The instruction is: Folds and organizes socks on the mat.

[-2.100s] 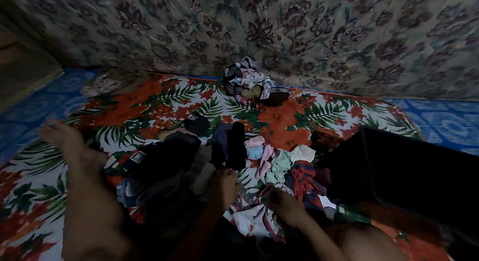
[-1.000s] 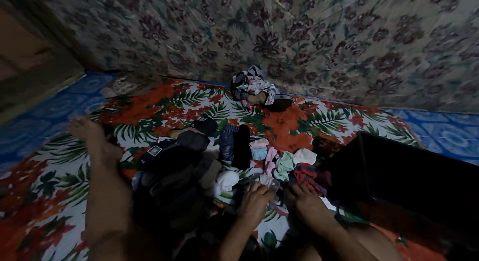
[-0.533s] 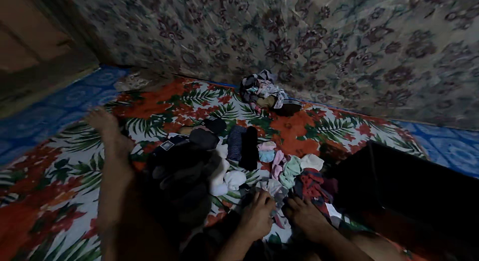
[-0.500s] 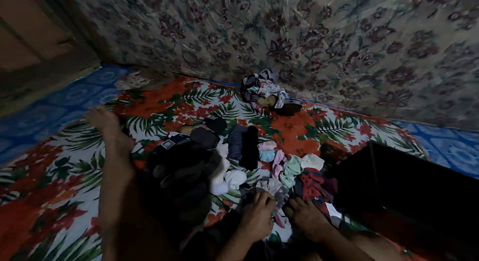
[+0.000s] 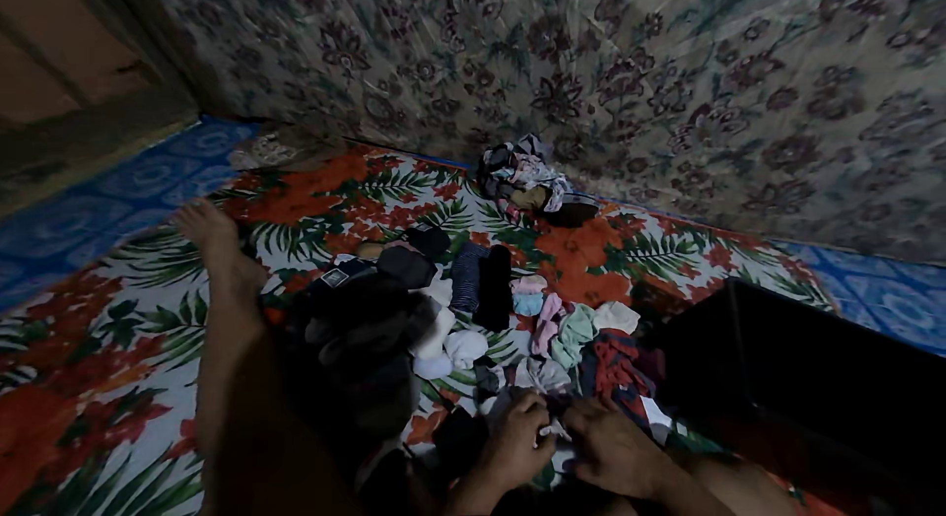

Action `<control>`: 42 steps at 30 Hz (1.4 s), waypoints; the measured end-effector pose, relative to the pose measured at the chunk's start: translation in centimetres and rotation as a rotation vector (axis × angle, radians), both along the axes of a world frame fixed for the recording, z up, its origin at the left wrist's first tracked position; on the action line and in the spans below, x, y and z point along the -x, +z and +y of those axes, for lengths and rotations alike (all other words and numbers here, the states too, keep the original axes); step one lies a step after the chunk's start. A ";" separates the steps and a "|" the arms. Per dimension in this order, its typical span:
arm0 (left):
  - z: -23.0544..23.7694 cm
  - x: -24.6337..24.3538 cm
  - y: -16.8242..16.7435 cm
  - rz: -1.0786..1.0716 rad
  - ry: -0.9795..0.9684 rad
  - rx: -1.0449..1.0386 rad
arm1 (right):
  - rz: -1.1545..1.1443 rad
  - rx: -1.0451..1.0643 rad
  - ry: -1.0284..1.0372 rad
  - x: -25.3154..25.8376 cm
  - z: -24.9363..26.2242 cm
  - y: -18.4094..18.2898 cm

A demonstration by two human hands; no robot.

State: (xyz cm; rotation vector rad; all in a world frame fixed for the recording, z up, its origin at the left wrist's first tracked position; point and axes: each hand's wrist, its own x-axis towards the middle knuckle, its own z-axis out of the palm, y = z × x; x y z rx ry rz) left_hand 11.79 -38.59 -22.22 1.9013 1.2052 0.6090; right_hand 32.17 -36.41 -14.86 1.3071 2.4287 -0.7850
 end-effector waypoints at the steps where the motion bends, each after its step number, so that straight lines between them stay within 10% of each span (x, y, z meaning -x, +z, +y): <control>1: 0.2 0.2 0.2 -0.036 0.012 0.042 | -0.016 -0.038 0.034 -0.2 -0.1 -0.6; 16: 1.3 0.7 1.9 0.035 0.141 0.238 | 0.278 -0.253 -0.082 -0.8 2.8 -1.3; 24: 2.9 -0.7 2.5 0.258 0.238 0.221 | 0.132 0.184 -0.494 0.2 5.3 -2.6; 32: 0.4 -2.6 1.5 0.305 0.032 -0.427 | 0.133 0.203 -0.521 0.9 7.2 -5.2; 42: 4.5 -3.8 4.7 0.579 -0.054 0.235 | 0.232 0.358 -1.000 -0.3 2.2 -1.1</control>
